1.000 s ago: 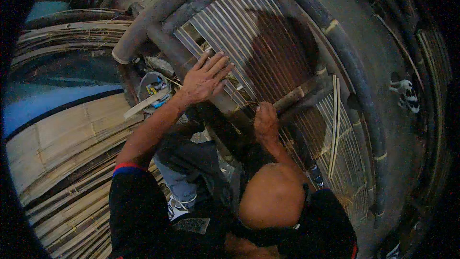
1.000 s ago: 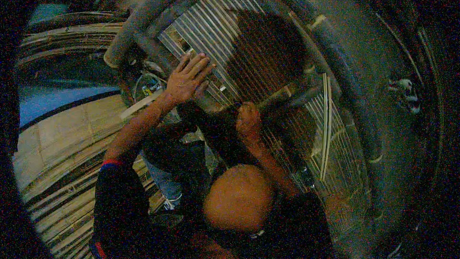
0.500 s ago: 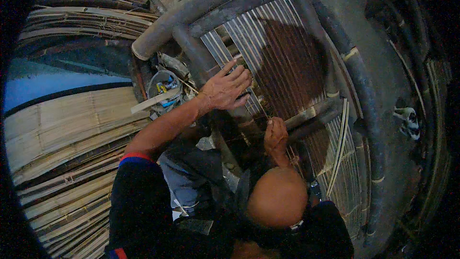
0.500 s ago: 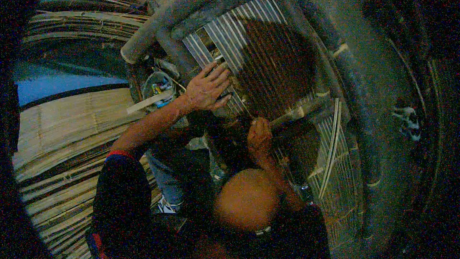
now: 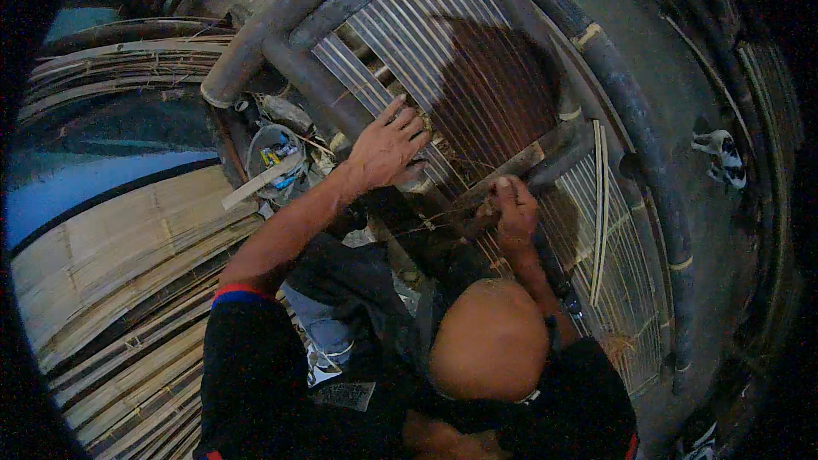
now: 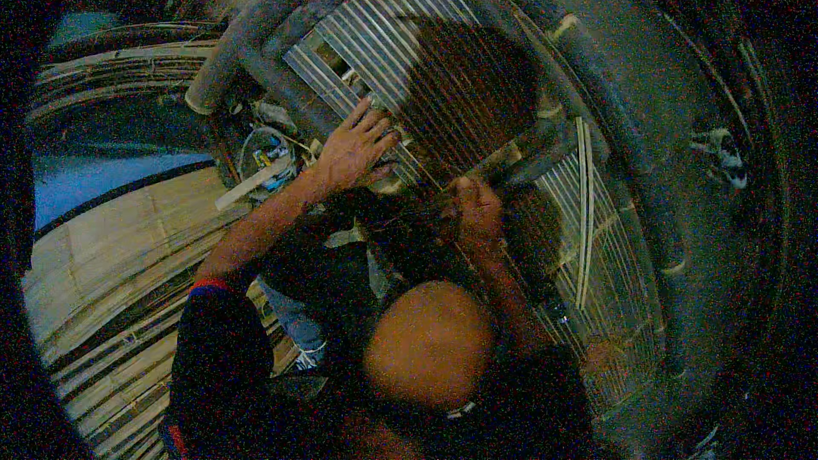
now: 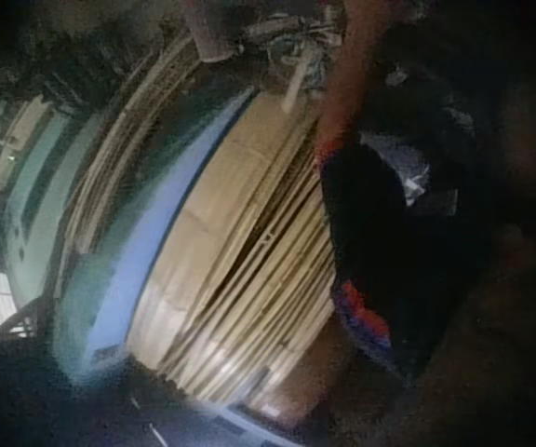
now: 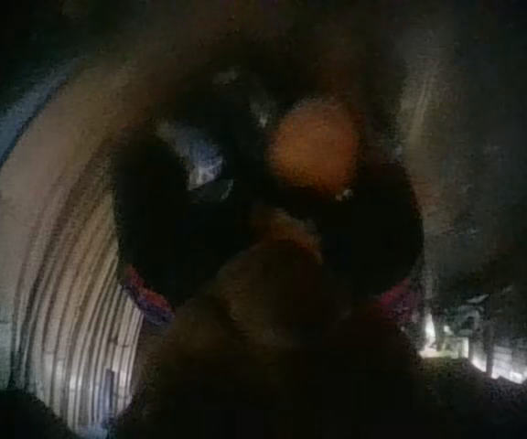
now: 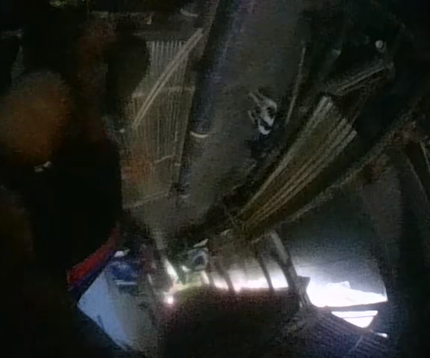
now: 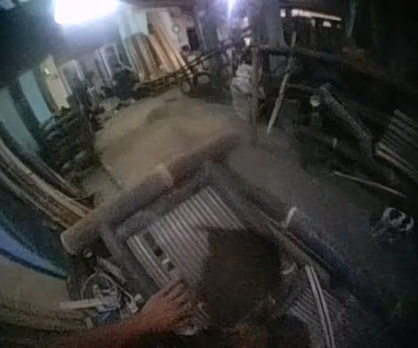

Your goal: The person sits on the ground and weaves thin bamboo strips into a frame using both hands. They repeatedly interlace the strips, adjusting tension and alignment as they work.

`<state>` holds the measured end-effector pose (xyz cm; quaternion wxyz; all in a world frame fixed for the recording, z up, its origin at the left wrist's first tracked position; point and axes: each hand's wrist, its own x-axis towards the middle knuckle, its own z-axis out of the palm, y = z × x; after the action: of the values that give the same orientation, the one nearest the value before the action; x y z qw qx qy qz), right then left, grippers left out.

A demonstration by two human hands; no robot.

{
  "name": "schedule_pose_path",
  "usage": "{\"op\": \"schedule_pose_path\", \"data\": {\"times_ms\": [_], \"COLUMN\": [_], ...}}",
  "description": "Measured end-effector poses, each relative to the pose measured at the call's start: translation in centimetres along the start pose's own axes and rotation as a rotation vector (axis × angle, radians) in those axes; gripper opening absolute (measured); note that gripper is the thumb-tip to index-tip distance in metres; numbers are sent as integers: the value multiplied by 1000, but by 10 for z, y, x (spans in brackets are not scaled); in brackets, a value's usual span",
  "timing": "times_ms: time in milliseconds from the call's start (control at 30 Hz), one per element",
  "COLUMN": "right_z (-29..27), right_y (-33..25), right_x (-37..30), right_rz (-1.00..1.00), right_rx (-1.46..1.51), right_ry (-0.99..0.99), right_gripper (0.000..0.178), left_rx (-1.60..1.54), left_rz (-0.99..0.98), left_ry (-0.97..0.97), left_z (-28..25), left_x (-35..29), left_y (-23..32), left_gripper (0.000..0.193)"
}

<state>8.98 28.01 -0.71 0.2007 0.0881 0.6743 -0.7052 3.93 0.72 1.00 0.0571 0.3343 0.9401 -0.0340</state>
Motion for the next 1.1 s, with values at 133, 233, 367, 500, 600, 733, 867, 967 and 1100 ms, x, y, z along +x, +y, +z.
{"op": "schedule_pose_path", "data": {"times_ms": [133, 233, 367, 500, 600, 733, 867, 967, 1100], "right_z": [5, 30, 79, 97, 91, 80, 92, 104, 104], "right_y": [-48, -55, -83, -76, -54, -77, -124, -126, -89], "right_x": [-10, 5, 10, -7, -12, 9, 27, 10, -7], "right_rz": [219, -138, -119, -513, -620, -468, -315, -593, -915], "right_rx": [241, 112, 123, -143, -88, 56, -44, -84, -230], "right_ry": [-117, -297, -431, -463, -400, -268, -252, -377, -392], "right_gripper": [26, 26, 27, 22, 19, 20, 19, 15, 12], "left_rx": [-43, -30, 2, -66, -176, -960, -1217, -1134, -878], "left_rz": [9, 2, 33, 51, -155, -539, -518, -655, -681], "left_ry": [30, 34, -39, 257, 203, 165, -171, 203, 293], "left_z": [6, 12, 32, 17, -33, -112, -88, -20, -37], "left_x": [7, 16, 15, 3, -19, -67, -76, -71, -2], "left_y": [-3, 0, -10, -16, -1, 52, 107, 107, 72], "left_gripper": [50, 48, 46, 43, 38, 23, 20, 19, 27]}}
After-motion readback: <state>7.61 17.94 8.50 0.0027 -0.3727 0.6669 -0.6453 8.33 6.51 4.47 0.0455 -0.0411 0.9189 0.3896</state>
